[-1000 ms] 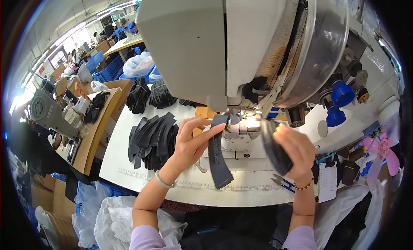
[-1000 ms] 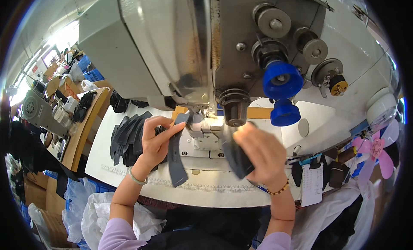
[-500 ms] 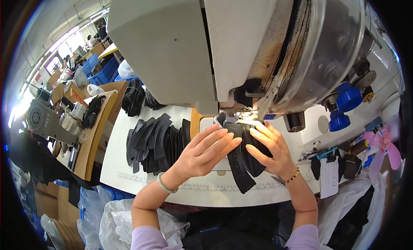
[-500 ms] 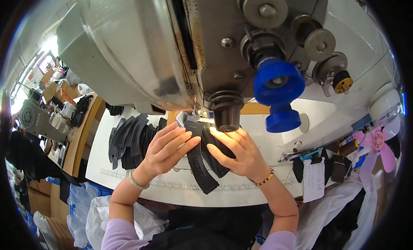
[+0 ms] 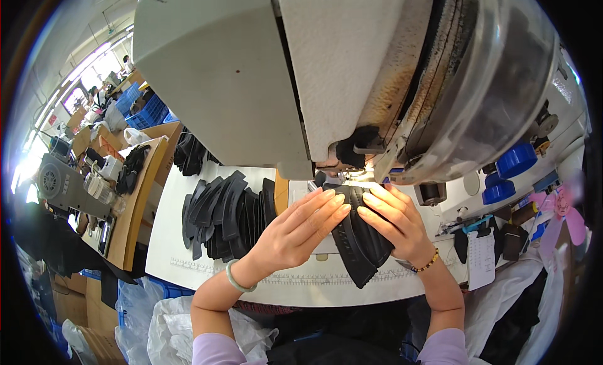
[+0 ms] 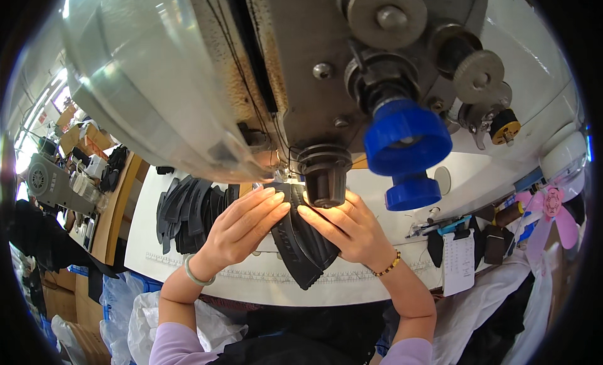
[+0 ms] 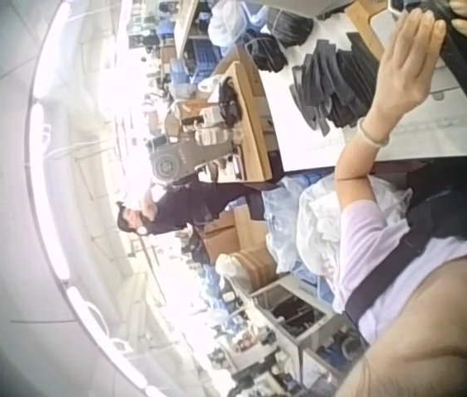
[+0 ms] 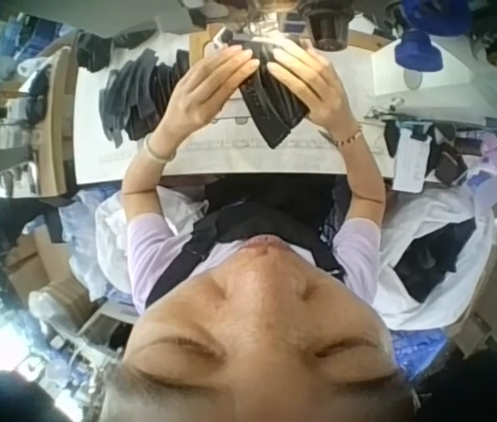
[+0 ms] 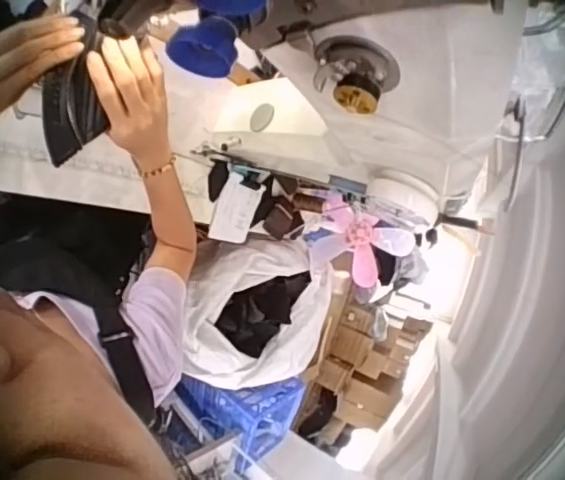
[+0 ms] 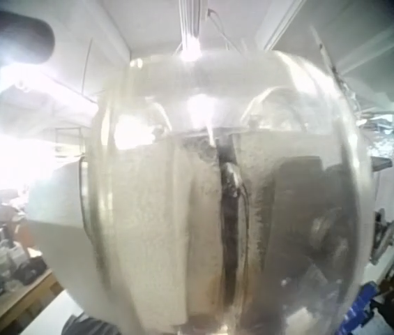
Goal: The recorder is sorting and stitching black shoe components at a sewing machine station in a factory.
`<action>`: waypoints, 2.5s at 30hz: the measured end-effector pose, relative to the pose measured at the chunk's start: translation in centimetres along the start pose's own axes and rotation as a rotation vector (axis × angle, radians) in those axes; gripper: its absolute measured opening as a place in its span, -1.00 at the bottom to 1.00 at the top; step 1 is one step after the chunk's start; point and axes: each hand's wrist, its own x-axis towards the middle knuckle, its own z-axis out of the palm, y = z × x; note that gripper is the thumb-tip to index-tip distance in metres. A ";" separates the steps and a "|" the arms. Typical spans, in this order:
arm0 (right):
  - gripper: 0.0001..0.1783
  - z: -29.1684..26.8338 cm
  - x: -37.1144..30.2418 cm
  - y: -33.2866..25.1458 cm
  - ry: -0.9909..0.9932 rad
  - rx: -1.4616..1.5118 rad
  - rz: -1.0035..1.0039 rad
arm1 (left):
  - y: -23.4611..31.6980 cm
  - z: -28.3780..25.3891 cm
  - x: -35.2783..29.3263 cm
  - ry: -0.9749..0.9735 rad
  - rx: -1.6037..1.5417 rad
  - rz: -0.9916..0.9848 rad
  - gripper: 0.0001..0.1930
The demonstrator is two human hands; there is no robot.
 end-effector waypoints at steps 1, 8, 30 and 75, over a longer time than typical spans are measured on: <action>-0.57 -0.1 0.0 0.0 -0.003 0.006 0.008 | 0.0 -0.1 0.0 0.001 -0.001 0.000 -0.60; -0.52 -0.5 0.8 -0.7 0.003 0.062 0.088 | -0.3 -1.0 0.8 -0.055 -0.119 -0.056 -0.57; -0.50 0.3 -0.3 0.6 -0.009 0.171 0.178 | -0.8 -0.4 1.4 0.009 -0.079 -0.078 -0.54; -0.58 0.0 0.7 0.9 0.039 0.141 0.114 | -0.1 0.2 0.8 0.009 0.010 -0.043 -0.50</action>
